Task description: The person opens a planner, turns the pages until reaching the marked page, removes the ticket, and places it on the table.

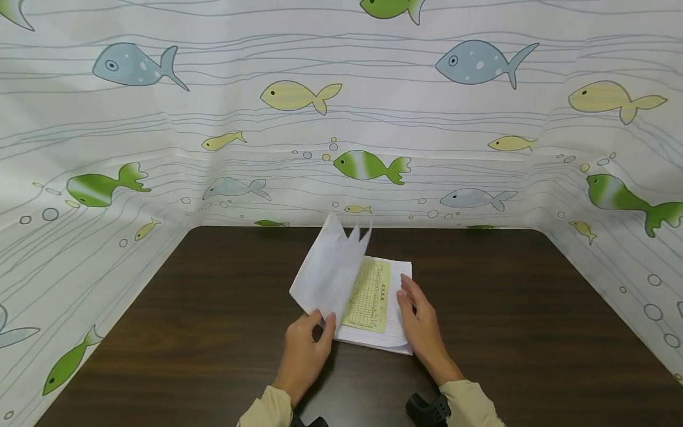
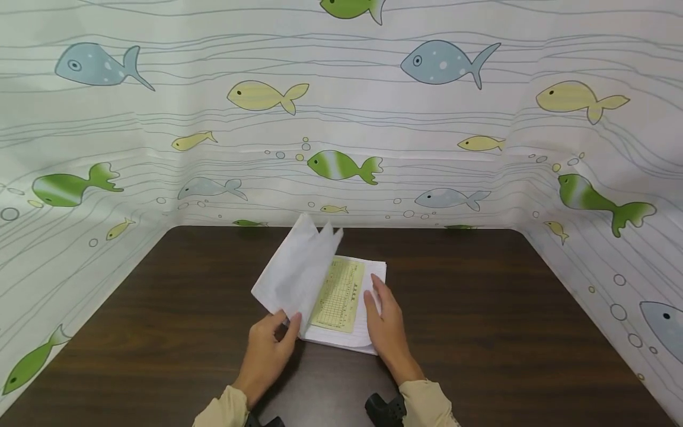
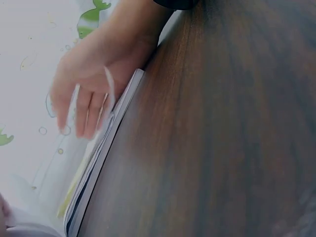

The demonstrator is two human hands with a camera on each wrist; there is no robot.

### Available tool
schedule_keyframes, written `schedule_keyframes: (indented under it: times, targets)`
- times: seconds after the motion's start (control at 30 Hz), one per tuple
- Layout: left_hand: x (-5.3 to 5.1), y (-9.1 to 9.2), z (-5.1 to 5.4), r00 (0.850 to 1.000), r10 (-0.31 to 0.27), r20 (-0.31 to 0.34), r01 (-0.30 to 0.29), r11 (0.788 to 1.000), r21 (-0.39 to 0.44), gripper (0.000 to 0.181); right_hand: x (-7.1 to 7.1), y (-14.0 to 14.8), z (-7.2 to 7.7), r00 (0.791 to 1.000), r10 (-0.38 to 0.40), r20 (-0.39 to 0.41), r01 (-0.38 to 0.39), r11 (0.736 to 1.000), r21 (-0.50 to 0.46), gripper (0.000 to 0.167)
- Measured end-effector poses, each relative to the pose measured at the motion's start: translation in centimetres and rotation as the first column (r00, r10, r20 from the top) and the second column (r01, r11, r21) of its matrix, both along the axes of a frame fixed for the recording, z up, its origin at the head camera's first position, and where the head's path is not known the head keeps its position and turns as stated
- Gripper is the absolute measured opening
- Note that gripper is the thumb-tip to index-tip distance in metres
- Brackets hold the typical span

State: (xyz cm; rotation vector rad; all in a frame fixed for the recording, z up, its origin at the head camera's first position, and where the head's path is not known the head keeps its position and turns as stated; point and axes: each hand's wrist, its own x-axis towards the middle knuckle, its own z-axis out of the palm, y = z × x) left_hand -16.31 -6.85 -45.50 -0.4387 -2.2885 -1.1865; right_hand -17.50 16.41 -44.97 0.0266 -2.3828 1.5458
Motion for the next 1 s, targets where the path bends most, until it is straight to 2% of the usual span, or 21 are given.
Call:
schedule_keyframes:
  times: [0.07, 0.17, 0.2, 0.27, 0.33, 0.43, 0.5, 0.57, 0.63, 0.8, 0.9, 1.0]
  targets:
    - [0.07, -0.02, 0.08, 0.998, 0.065, 0.005, -0.065, 0.998, 0.013, 0.027, -0.03, -0.12, -0.09, 1.000, 0.026, 0.012, -0.027, 0.998, 0.058, 0.042]
    - [0.16, -0.06, 0.20, 0.989, 0.147, 0.030, -0.149, 0.987, 0.056, 0.007, -0.05, -0.28, -0.14, 0.999, 0.044, 0.016, -0.045, 0.992, 0.119, 0.033]
    - [0.18, -0.08, 0.23, 0.985, 0.166, 0.041, -0.168, 0.983, 0.067, 0.010, -0.09, -0.31, -0.18, 0.999, 0.046, 0.015, -0.047, 0.991, 0.124, 0.032]
    - [0.21, -0.10, 0.29, 0.981, 0.185, 0.063, -0.190, 0.978, 0.085, 0.022, -0.16, -0.36, -0.19, 0.999, 0.046, 0.016, -0.048, 0.991, 0.126, 0.030]
    - [0.23, -0.11, 0.37, 0.981, 0.175, 0.085, -0.183, 0.978, 0.096, 0.026, -0.20, -0.38, -0.20, 0.999, 0.048, 0.013, -0.049, 0.990, 0.130, 0.030]
    - [0.28, -0.06, 0.37, 0.991, 0.123, 0.058, -0.127, 0.989, 0.071, 0.019, -0.21, -0.39, -0.21, 0.999, 0.051, 0.019, -0.053, 0.989, 0.136, 0.030]
    - [0.31, -0.04, 0.30, 0.998, 0.062, 0.005, -0.062, 0.997, 0.050, 0.011, -0.21, -0.38, -0.25, 0.998, 0.054, 0.020, -0.056, 0.989, 0.137, 0.030]
    - [0.31, -0.02, 0.21, 0.998, 0.001, -0.071, 0.000, 1.000, 0.026, 0.006, -0.23, -0.34, -0.28, 0.998, 0.054, 0.013, -0.055, 0.990, 0.133, 0.029]
    - [0.29, -0.04, 0.13, 0.990, -0.047, -0.135, 0.049, 0.999, 0.017, 0.007, -0.28, -0.28, -0.34, 0.999, 0.050, -0.006, -0.049, 0.992, 0.114, 0.029]
    - [0.07, -0.11, 0.12, 0.959, -0.088, -0.271, 0.093, 0.996, 0.005, 0.008, -0.33, -0.19, -0.37, 0.998, 0.001, -0.058, 0.002, 0.999, 0.050, 0.028]
    - [0.05, -0.18, 0.15, 0.939, -0.122, -0.321, 0.123, 0.992, -0.018, 0.006, -0.26, -0.13, -0.20, 0.995, -0.079, -0.058, 0.080, 0.997, 0.014, 0.031]
    - [0.12, -0.24, 0.16, 0.917, -0.183, -0.353, 0.173, 0.983, -0.060, 0.008, -0.29, 0.08, -0.03, 0.985, -0.171, -0.032, 0.168, 0.983, -0.068, 0.035]
